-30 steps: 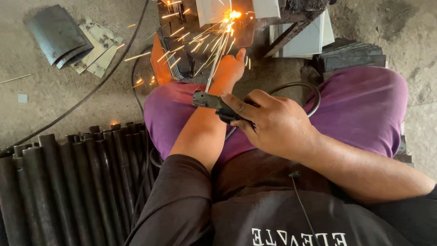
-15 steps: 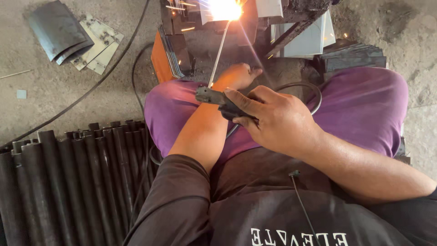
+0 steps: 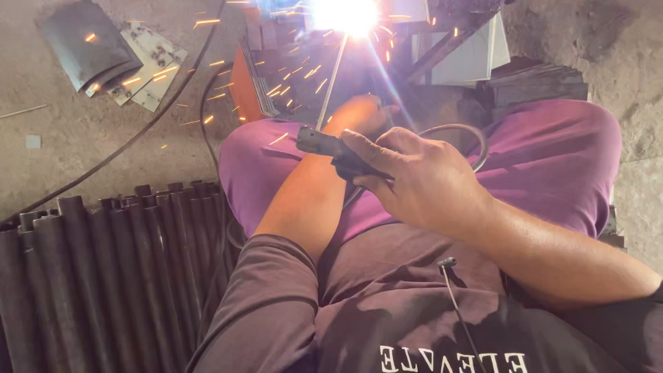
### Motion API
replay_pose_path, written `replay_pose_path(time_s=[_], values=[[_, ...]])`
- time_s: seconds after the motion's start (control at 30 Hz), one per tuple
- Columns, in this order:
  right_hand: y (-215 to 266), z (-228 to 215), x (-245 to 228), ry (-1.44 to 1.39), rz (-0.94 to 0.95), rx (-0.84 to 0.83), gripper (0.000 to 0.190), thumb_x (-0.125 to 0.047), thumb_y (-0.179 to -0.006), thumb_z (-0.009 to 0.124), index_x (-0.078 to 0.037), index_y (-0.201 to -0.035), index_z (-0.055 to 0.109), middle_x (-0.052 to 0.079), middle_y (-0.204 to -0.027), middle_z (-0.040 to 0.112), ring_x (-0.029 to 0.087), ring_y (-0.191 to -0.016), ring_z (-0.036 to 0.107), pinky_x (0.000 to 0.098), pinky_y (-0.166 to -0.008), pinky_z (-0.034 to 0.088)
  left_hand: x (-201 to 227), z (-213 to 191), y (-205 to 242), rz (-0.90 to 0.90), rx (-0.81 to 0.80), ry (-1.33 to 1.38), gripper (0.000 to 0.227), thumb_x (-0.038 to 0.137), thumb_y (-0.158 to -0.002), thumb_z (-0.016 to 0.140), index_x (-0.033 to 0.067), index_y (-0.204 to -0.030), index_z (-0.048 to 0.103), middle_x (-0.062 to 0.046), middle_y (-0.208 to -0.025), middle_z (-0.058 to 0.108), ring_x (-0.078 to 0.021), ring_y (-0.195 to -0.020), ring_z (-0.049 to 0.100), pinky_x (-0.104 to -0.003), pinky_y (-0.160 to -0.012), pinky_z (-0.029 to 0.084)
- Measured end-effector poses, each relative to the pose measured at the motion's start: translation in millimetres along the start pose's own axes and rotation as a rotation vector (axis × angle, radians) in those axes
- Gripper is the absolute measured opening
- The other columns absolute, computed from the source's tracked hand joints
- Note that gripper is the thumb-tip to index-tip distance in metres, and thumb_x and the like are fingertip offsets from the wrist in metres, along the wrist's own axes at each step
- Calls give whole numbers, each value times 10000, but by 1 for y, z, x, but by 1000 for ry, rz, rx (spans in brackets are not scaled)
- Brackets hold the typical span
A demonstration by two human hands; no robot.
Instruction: The person welds a metal rod onto a metal sheet using a welding torch, producing sparks. They then pick up a rectangular metal piece, place it on the sheet, and weld it in place. Finally, they weld another metal piece onto an orange board.
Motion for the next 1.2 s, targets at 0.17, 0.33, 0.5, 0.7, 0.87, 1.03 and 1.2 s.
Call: replay_pose_path(time_s=[0.17, 0.33, 0.5, 0.7, 0.87, 1.03, 1.2], values=[[0, -1, 1, -47, -7, 72, 529, -279, -892, 792, -164, -1383, 631, 68, -914, 644, 266, -667, 659, 381, -561, 537, -10, 10, -19, -1, -43, -27, 603, 591, -932, 595, 25, -1086, 737, -219, -1140, 720, -392, -1069, 687, -482, -926, 524], [-1, -3, 1, -70, 23, 76, 534, -284, -875, 803, -165, -1371, 646, 70, -926, 650, 267, -676, 667, 380, -575, 544, -16, 18, -30, 83, 69, -17, 609, 604, -911, 608, 28, -1069, 723, -223, -1119, 702, -413, -1041, 667, -502, -890, 513], [-3, -4, 4, -46, 92, 24, 565, -305, -850, 822, -166, -1369, 647, 106, -916, 648, 302, -638, 660, 414, -557, 537, -19, 21, -32, 98, 36, -79, 619, 614, -934, 577, 31, -1071, 737, -221, -1127, 716, -401, -1057, 680, -487, -914, 520], [-2, -7, 7, -117, 73, 38, 579, -303, -872, 803, -173, -1403, 608, 122, -1023, 678, 308, -670, 688, 404, -559, 553, -7, 4, -7, 52, 6, -49, 594, 574, -939, 574, 36, -1153, 710, -200, -1190, 701, -374, -1108, 669, -476, -937, 516], [-2, -6, 9, -95, 74, 3, 603, -314, -865, 805, -163, -1414, 605, 134, -1009, 680, 324, -678, 692, 411, -560, 551, 6, -10, 12, 23, 25, 2, 602, 552, -929, 614, 34, -1233, 654, -206, -1243, 652, -377, -1153, 627, -468, -957, 492], [-4, -2, 13, -3, 111, -78, 636, -334, -873, 816, -141, -1434, 584, 131, -912, 654, 298, -682, 690, 398, -556, 552, 4, -6, 15, -37, 13, 15, 564, 550, -940, 601, 37, -1151, 706, -208, -1140, 728, -365, -1056, 705, -450, -899, 537], [-1, -11, 11, -254, 43, 95, 572, -232, -895, 803, -159, -1424, 598, 100, -1013, 677, 244, -740, 715, 343, -637, 583, -11, 11, -18, 69, 24, -32, 579, 580, -940, 609, 27, -1059, 734, -207, -1062, 724, -363, -1007, 696, -451, -857, 529]])
Point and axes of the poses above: each hand's wrist, its own y-axis away from the middle knuckle, its own z-axis out of the palm, x = y × z, the point moved 5 cm from there along -y, towards the middle knuckle
